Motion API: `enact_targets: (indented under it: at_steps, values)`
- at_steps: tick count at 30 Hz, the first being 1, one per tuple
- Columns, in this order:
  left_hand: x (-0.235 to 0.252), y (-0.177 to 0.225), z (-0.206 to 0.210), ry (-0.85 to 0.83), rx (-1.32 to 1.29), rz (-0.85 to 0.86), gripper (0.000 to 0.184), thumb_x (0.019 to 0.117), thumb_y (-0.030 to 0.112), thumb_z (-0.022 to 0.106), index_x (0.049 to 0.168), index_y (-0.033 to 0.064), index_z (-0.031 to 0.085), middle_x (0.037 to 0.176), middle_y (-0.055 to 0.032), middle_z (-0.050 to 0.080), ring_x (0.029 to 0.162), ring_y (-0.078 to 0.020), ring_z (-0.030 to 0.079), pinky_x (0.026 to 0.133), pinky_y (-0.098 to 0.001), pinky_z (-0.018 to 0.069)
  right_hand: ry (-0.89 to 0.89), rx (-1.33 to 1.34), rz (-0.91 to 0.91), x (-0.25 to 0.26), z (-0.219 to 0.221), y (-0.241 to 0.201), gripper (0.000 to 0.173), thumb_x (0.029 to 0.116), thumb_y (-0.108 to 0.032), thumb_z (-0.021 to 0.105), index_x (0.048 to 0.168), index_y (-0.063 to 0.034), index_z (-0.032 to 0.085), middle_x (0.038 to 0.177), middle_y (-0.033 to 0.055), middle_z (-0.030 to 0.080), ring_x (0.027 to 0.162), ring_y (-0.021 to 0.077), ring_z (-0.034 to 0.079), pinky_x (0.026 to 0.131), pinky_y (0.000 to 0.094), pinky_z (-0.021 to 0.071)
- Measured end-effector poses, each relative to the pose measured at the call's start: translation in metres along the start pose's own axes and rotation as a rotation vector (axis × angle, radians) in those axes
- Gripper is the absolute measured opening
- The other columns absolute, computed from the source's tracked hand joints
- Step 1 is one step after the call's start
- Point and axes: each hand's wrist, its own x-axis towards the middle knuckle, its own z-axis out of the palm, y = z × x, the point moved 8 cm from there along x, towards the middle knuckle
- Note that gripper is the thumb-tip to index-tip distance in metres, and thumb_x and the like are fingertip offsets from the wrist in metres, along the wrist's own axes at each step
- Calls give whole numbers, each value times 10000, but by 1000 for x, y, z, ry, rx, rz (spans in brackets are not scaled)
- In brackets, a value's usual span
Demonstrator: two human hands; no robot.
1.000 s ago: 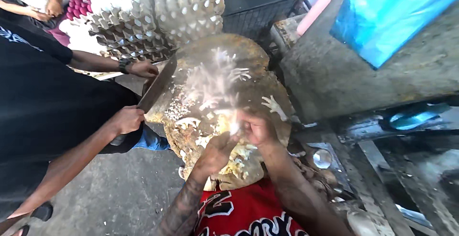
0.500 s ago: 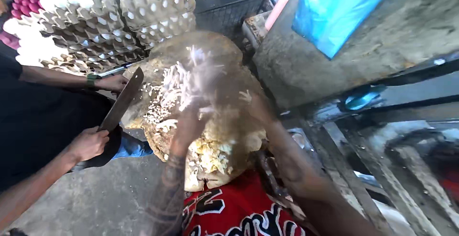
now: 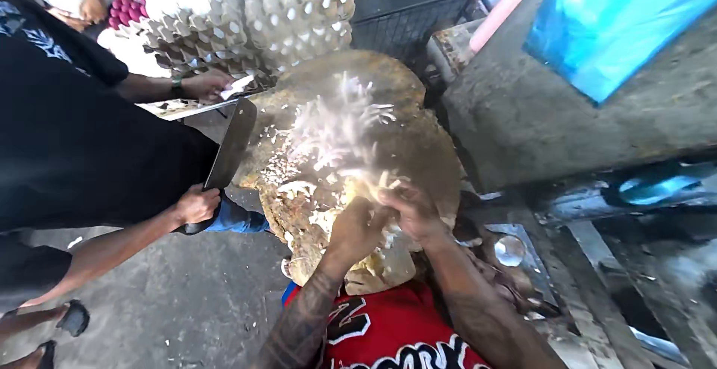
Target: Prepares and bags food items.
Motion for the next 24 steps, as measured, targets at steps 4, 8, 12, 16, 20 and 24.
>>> enact_targets:
  at_steps: [4, 8, 12, 16, 20, 24]
  values:
    - [-6, -13, 1, -42, -49, -28, 401, 1084, 350, 455, 1126, 4, 653, 896, -104, 646, 826, -208, 635, 800, -428, 524, -92, 6, 112, -2, 16, 9, 93, 908, 11, 620, 962, -45, 672, 832, -9, 734, 670, 61, 677, 630, 228, 594]
    - [-14, -19, -6, -63, 54, -94, 455, 1100, 369, 404, 1085, -19, 640, 911, -157, 637, 895, -289, 637, 842, -511, 498, -211, -539, 28, 6, 28, 3, 188, 922, -219, 713, 892, -37, 673, 740, -36, 641, 653, 18, 605, 647, 235, 536]
    - [-25, -22, -15, -24, 121, -180, 492, 1116, 382, 348, 1134, -15, 636, 955, -187, 654, 941, -328, 654, 866, -539, 500, -149, -838, -235, 7, 50, -15, 324, 974, -245, 664, 882, 61, 716, 744, 112, 663, 670, 129, 594, 687, 333, 513]
    - [-32, -22, -22, 31, 158, -204, 493, 1119, 372, 336, 1129, -17, 638, 938, -185, 656, 932, -333, 657, 857, -537, 500, -156, -906, -273, 16, 63, -11, 270, 964, -179, 681, 804, 39, 677, 710, 116, 640, 660, 171, 610, 665, 371, 522]
    - [-39, -12, -31, 8, 231, -214, 495, 1118, 383, 333, 1105, -7, 638, 930, -181, 655, 929, -337, 659, 851, -540, 500, -45, -883, -182, 29, 59, -18, 252, 994, -178, 671, 929, 64, 705, 783, 165, 680, 698, 240, 661, 705, 447, 565]
    - [-67, -19, -10, -99, 248, -167, 456, 1104, 332, 392, 1136, -47, 645, 973, -231, 674, 981, -387, 670, 890, -574, 505, 120, -872, -48, 71, 2, -39, 322, 1040, -254, 628, 1096, 59, 683, 958, 218, 693, 825, 311, 672, 803, 527, 550]
